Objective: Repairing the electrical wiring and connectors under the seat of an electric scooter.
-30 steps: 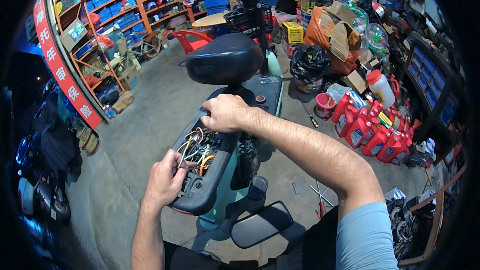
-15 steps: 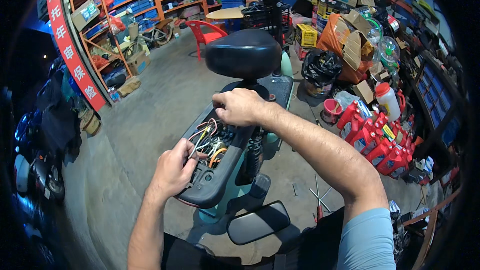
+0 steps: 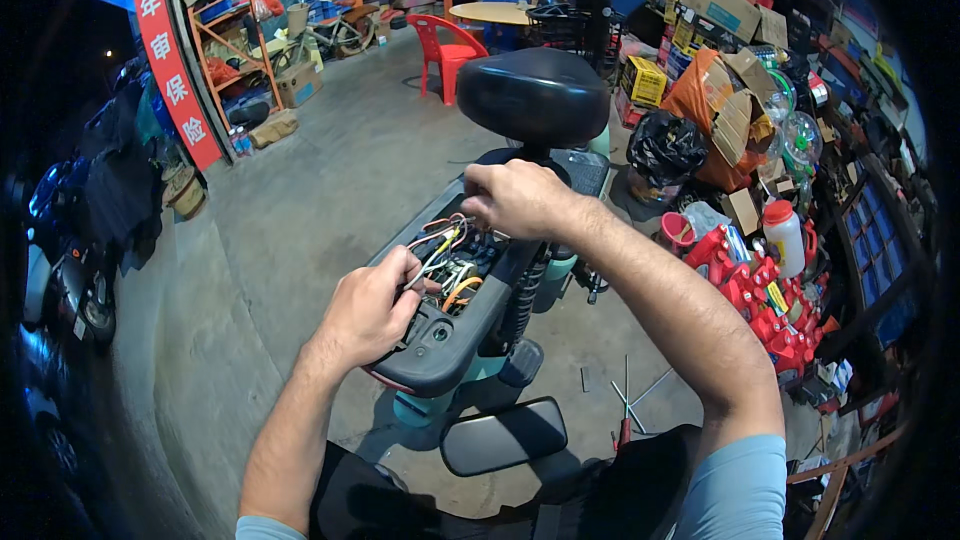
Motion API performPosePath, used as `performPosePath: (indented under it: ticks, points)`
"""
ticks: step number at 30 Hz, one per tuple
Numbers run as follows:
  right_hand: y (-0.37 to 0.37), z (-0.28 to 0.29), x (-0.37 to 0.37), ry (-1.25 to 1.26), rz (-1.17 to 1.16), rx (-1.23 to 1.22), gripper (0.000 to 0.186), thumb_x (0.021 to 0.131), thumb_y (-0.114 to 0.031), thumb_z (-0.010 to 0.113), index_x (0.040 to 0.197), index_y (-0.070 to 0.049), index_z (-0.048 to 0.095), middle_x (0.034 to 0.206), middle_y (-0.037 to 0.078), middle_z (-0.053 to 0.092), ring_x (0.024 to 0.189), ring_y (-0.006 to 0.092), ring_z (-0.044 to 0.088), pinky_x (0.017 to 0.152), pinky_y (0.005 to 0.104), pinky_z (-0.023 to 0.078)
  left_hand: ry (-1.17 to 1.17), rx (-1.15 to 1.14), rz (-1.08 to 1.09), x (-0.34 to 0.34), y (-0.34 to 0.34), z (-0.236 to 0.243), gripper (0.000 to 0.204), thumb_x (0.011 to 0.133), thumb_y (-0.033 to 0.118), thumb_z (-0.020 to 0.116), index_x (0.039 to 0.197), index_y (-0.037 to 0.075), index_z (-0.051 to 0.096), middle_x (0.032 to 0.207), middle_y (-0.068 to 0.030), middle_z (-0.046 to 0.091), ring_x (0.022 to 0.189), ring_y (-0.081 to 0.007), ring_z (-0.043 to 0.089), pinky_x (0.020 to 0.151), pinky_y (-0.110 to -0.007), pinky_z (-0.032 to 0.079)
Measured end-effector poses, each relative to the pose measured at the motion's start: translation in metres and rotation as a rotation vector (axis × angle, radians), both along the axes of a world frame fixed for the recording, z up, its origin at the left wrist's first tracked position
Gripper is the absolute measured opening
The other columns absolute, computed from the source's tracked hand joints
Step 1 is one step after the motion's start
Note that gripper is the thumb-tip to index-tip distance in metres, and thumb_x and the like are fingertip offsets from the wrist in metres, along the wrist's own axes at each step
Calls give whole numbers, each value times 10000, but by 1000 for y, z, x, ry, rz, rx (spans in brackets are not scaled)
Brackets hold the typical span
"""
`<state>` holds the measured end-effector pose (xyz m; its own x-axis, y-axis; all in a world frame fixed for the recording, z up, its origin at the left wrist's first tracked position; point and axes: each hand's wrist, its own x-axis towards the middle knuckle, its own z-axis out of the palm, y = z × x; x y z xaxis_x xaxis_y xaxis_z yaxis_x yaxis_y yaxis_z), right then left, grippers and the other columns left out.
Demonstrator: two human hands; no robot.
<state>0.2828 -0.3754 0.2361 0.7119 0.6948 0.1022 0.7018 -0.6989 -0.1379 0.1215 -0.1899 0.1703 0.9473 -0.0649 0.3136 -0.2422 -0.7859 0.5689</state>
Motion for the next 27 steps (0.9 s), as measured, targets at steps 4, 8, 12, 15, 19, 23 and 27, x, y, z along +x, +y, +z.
performPosePath:
  ticks: [4, 8, 12, 15, 19, 23, 27]
  points:
    - [-13, 5, 12, 267, 334, 113, 181, 919, -155, 645, 1044, -25, 659, 971, 156, 738, 965, 322, 712, 863, 435, 552, -31, -8, -6, 0, 0, -1, 138, 889, 44, 575, 1001, 36, 494, 915, -148, 736, 889, -362, 707, 745, -456, 531]
    - [-9, 2, 5, 85, 175, 37, 227, 954, -216, 625, 1065, -19, 642, 937, 141, 735, 948, 331, 705, 839, 444, 550, -47, 30, -16, 0, 2, -2, 155, 892, 54, 579, 1019, 41, 493, 909, -145, 733, 893, -366, 702, 759, -467, 530]
    - [-5, 2, -1, -24, 50, -49, 262, 966, -290, 608, 1046, -42, 634, 904, 141, 708, 946, 340, 691, 837, 454, 544, -28, 25, -24, 1, 2, -3, 168, 889, 52, 582, 1032, 43, 494, 914, -144, 731, 903, -365, 699, 765, -471, 529]
    - [-10, 3, 5, -37, 317, -67, 224, 907, -236, 665, 1039, -60, 620, 981, 138, 668, 997, 336, 674, 825, 471, 543, -34, 40, -16, -1, 2, -2, 170, 887, 49, 578, 1036, 43, 495, 923, -139, 734, 918, -359, 702, 771, -468, 532]
    - [-9, 7, 8, -49, 385, -125, 214, 893, -211, 683, 1017, -48, 622, 952, 147, 687, 968, 349, 680, 817, 477, 541, -54, 40, -22, 0, 4, -6, 180, 887, 48, 575, 1045, 40, 490, 933, -138, 736, 927, -356, 704, 789, -463, 538]
    - [-12, 6, 4, -112, 175, -195, 238, 927, -250, 654, 984, -21, 621, 898, 172, 704, 905, 378, 685, 791, 489, 537, -22, -10, -43, -1, 6, -3, 184, 888, 40, 565, 1052, 35, 481, 951, -140, 737, 939, -352, 705, 810, -458, 544]
    - [-14, 1, 4, -83, 102, -178, 264, 950, -286, 629, 990, -25, 618, 884, 189, 696, 891, 385, 683, 788, 491, 539, -8, -13, -32, -1, 7, -5, 172, 893, 34, 557, 1045, 37, 477, 952, -136, 739, 941, -339, 710, 810, -456, 545]
